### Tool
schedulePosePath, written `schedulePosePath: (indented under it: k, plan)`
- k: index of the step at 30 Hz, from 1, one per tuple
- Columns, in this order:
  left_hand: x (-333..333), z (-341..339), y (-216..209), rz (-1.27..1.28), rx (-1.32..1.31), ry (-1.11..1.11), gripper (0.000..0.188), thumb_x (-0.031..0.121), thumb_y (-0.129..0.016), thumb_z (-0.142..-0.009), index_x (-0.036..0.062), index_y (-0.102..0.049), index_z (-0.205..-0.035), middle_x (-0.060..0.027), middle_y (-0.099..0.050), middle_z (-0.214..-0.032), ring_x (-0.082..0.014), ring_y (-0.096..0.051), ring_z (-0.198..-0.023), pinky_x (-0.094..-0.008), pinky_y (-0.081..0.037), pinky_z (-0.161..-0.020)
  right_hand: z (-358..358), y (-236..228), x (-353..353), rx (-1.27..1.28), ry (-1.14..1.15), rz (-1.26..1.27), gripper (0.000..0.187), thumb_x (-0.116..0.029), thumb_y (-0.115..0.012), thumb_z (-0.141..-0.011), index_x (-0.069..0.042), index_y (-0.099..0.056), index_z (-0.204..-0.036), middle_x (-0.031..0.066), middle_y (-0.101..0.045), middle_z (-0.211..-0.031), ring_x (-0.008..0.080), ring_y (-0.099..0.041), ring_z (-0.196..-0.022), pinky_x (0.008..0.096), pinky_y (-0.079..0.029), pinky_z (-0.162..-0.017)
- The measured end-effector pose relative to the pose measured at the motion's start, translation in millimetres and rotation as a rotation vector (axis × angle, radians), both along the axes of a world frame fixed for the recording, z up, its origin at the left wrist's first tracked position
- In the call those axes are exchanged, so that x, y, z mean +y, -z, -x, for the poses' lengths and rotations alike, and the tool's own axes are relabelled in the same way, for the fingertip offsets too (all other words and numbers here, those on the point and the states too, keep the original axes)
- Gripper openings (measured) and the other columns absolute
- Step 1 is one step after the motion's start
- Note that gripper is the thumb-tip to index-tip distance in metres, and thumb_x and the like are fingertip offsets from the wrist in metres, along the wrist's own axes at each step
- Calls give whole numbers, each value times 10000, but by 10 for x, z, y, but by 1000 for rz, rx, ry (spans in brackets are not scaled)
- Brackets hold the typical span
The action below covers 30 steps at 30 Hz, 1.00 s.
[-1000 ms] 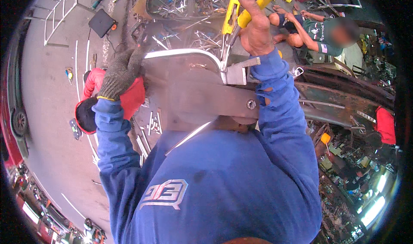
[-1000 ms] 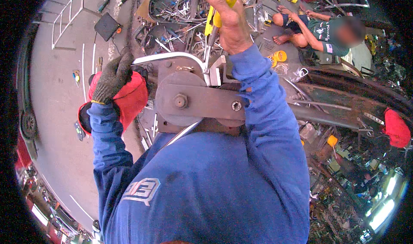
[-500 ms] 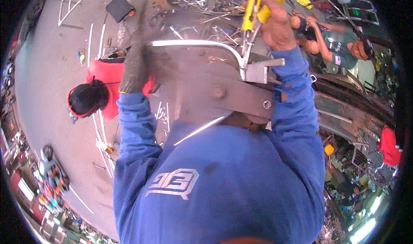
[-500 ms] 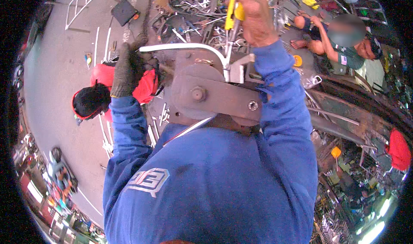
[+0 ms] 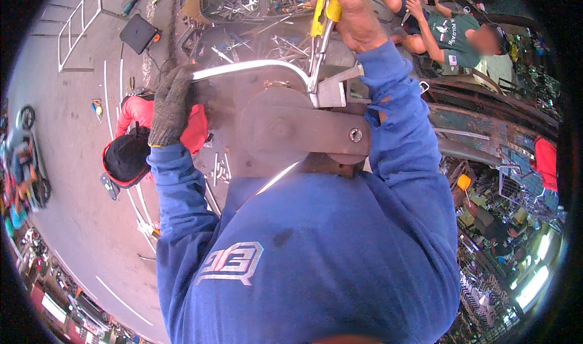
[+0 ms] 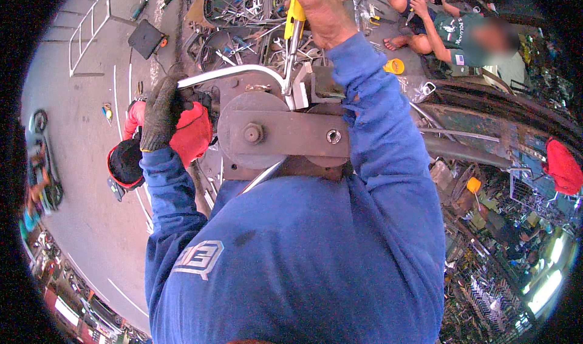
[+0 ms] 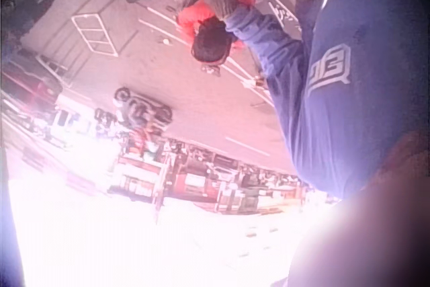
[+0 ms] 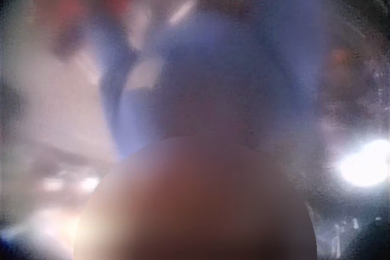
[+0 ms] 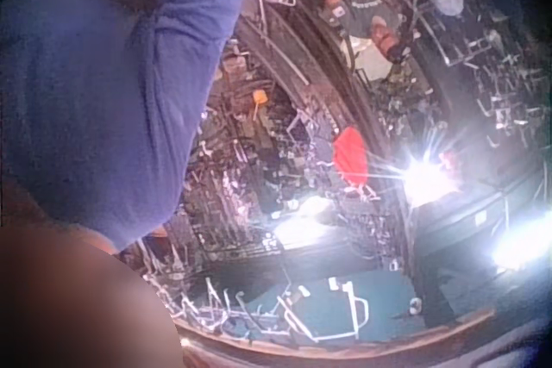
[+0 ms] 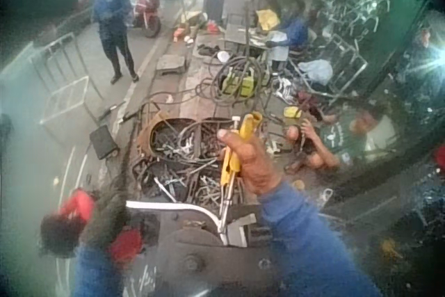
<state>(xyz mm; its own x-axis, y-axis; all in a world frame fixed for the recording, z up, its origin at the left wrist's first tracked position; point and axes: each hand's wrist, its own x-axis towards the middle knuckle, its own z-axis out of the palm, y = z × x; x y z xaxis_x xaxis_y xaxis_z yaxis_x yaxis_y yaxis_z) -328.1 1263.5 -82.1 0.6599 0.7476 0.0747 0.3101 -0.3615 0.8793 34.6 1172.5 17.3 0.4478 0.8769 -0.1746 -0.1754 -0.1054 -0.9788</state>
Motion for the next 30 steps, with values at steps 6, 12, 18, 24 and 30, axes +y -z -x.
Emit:
schedulePosePath:
  k: [6, 12, 18, 24, 30]
  plan:
    - [75, -209, -428, 165, 150, -163, 359, 220, -584, -971, 1, -583, -1255, -114, -659, -1112, -189, -633, -935, -325, -508, -808, -80, 277, 87, -386, 46, -104, 292, -340, -584, -904, -76, -598, -780, 17, -559, -679, 155, -564, -630, 329, -426, -569]
    - [91, -1000, -1077, 192, -73, -110, 530, 273, -639, -957, 14, -484, -1393, -104, -638, -1196, -185, -609, -1011, -337, -499, -864, -173, 221, 51, -353, -98, 11, 359, -334, -579, -869, -8, -599, -1020, 109, -590, -995, 218, -576, -942, 384, -442, -853]
    - [-91, -1933, -1119, 377, -86, 355, 605, 286, -668, -943, 10, -432, -1427, -92, -609, -1229, -174, -589, -1062, -315, -495, -911, -93, -12, -88, -81, -129, 11, 322, -360, -610, -823, -47, -634, -895, 36, -601, -814, 142, -560, -739, 307, -440, -669]
    - [-386, -2231, -912, 400, -75, 501, 684, 309, -719, -906, 11, -403, -1434, -87, -601, -1245, -165, -585, -1085, -322, -497, -931, -165, -56, -231, -276, -68, -26, 323, -356, -606, -822, -34, -613, -813, 67, -596, -778, 158, -563, -713, 357, -437, -629]
    - [-460, -2356, -860, 253, -90, 460, 681, 339, -783, -830, 22, -463, -1341, -102, -614, -1178, -169, -598, -1027, -334, -512, -875, -275, -13, -171, -846, -113, 14, 391, -384, -587, -838, 0, -614, -767, 173, -591, -716, 280, -595, -678, 417, -468, -649]
